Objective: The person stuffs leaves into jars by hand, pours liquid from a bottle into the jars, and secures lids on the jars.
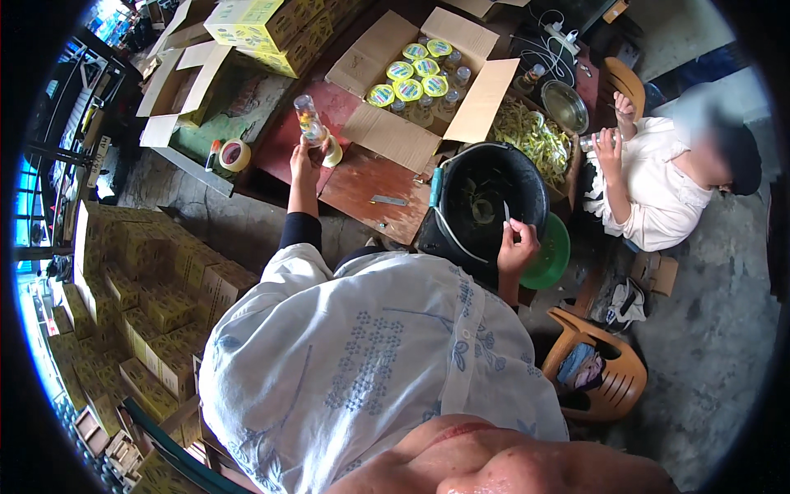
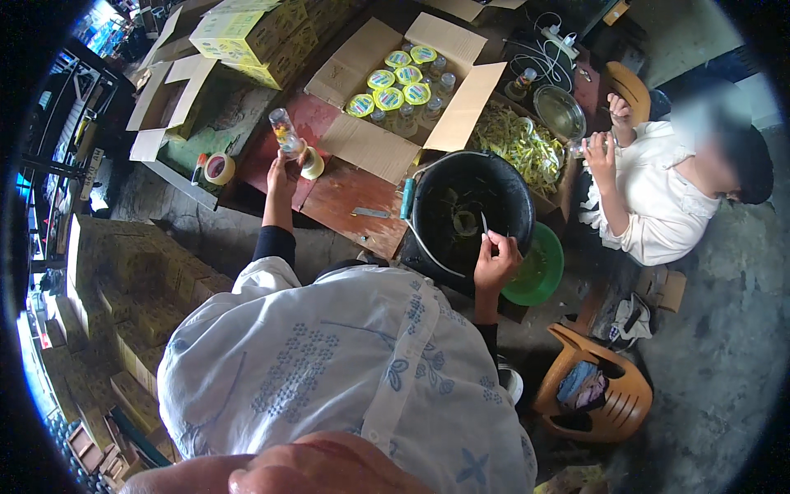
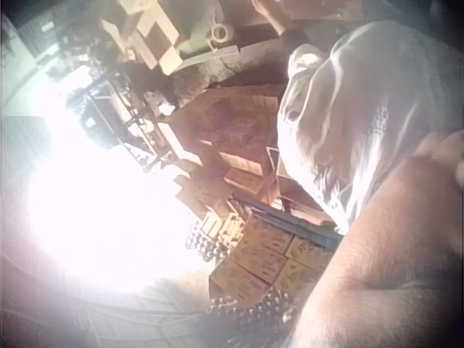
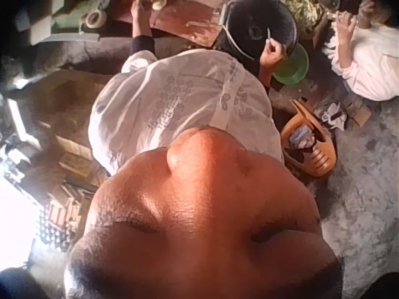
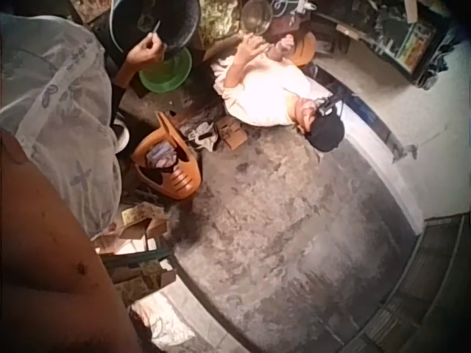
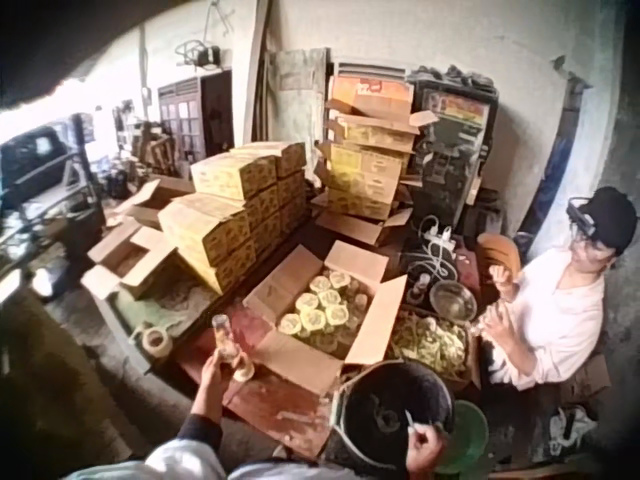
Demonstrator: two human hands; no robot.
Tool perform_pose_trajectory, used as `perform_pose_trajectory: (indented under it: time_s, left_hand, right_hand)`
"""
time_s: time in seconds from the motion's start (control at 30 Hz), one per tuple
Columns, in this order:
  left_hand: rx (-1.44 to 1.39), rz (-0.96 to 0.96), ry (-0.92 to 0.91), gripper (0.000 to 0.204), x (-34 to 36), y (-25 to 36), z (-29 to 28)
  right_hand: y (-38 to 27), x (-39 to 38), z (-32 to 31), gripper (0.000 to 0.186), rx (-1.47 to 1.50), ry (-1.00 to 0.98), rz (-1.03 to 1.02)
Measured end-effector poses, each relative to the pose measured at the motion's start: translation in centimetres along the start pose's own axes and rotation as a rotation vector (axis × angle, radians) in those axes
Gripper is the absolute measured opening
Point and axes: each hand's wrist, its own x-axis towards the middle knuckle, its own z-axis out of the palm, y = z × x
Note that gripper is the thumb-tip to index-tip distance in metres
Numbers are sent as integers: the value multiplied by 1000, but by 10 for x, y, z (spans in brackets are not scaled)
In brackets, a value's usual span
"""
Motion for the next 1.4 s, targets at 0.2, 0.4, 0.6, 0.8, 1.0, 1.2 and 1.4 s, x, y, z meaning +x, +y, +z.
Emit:
perform_pose_trajectory:
  time_s: [0.2, 0.4, 0.6, 0.8, 1.0, 1.2, 1.4]
  left_hand:
    - [63, -173, 128, 31, 8, -22, -34]
    - [922, 64, 451, 51, 29, 21, -47]
    - [1309, 809, 177, 36, -2, 133, 131]
    - [2281, 844, -38, 18, 41, 55, 52]
    - [1767, 699, -109, 26, 32, 47, 57]
    - [2028, 449, -161, 42, 28, 59, 96]
    - [1887, 781, -390, 38, 77, 34, 155]
  right_hand:
    - [5, -16, 12, 13, -91, -7, 10]
    - [12, -18, 18, 13, -97, 52, 78]
    - [11, -25, 11, 13, -135, 47, 172]
    - [7, -16, 16, 13, -155, 21, 155]
    - [13, -23, 16, 12, -190, 33, 234]
    - [6, -20, 16, 13, -152, 62, 237]
    - [2, -17, 15, 11, -120, 70, 221]
